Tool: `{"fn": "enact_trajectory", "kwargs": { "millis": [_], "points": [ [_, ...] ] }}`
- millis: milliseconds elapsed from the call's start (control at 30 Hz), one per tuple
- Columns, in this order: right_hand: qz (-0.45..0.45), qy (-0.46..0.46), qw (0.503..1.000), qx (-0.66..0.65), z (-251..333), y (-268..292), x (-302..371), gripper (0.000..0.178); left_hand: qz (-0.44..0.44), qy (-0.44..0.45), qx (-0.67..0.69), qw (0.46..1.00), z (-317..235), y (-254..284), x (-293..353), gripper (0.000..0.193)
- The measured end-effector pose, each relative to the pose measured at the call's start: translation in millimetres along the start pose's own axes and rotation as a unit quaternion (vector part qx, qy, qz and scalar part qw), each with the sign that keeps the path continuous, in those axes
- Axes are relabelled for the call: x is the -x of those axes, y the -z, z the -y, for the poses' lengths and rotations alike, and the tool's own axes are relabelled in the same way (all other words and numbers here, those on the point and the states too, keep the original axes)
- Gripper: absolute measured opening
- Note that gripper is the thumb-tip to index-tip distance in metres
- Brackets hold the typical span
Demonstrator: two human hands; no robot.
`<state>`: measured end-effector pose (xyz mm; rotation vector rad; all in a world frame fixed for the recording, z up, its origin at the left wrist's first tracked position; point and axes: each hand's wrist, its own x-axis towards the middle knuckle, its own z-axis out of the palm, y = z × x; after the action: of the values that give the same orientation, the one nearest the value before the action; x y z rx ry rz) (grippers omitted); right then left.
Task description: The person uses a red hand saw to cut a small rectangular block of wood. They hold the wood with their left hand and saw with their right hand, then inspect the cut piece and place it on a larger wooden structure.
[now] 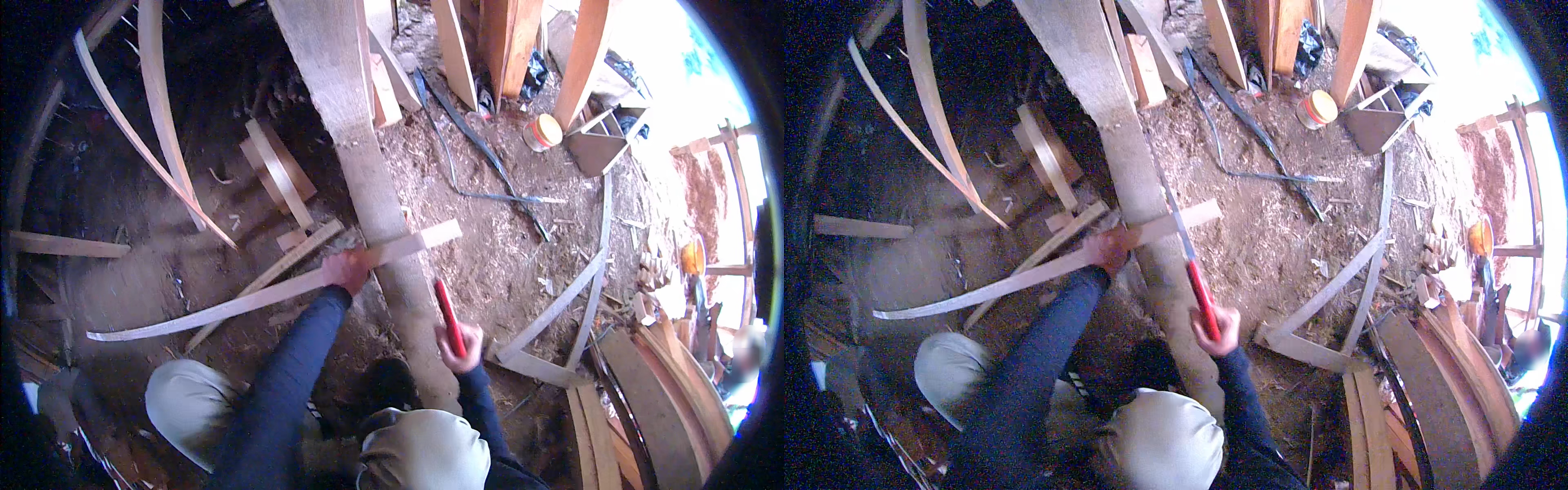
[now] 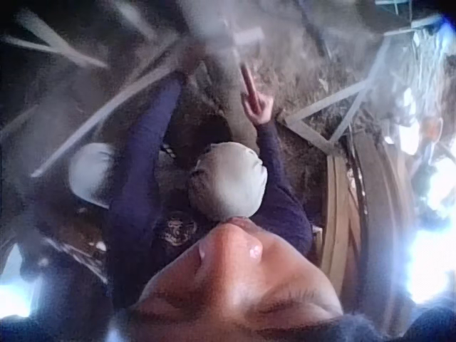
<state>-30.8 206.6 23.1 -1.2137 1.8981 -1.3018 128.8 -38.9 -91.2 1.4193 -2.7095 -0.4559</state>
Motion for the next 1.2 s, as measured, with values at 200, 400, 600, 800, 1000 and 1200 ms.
{"fn": "enact_trajectory", "kwargs": {
  "millis": [200, 400, 600, 800, 1000, 1200],
  "points": [
    [-0.009, -0.059, 0.997, -0.043, 2, 0, -13, 0.016, -0.012, -0.027, -0.034, 0.999, -6, 8, 7, 0.016],
    [-0.068, -0.047, 0.996, -0.029, 4, 8, 30, 0.018, 0.020, -0.010, -0.060, 0.998, -33, 57, 8, 0.016],
    [-0.034, -0.029, 0.999, -0.004, 5, -3, -15, 0.022, 0.013, -0.027, -0.008, 1.000, -18, 40, 10, 0.015],
    [-0.017, -0.034, 0.999, 0.015, 8, 15, 22, 0.018, 0.020, -0.018, -0.075, 0.997, -5, 13, 5, 0.032],
    [0.001, -0.061, 0.998, 0.009, 2, 9, 20, 0.012, 0.005, -0.036, -0.019, 0.999, -10, 25, 2, 0.025],
    [-0.005, -0.028, 0.999, 0.024, 7, -3, -19, 0.015, -0.027, -0.020, -0.010, 0.999, -2, 4, 3, 0.022]
  ]
}}
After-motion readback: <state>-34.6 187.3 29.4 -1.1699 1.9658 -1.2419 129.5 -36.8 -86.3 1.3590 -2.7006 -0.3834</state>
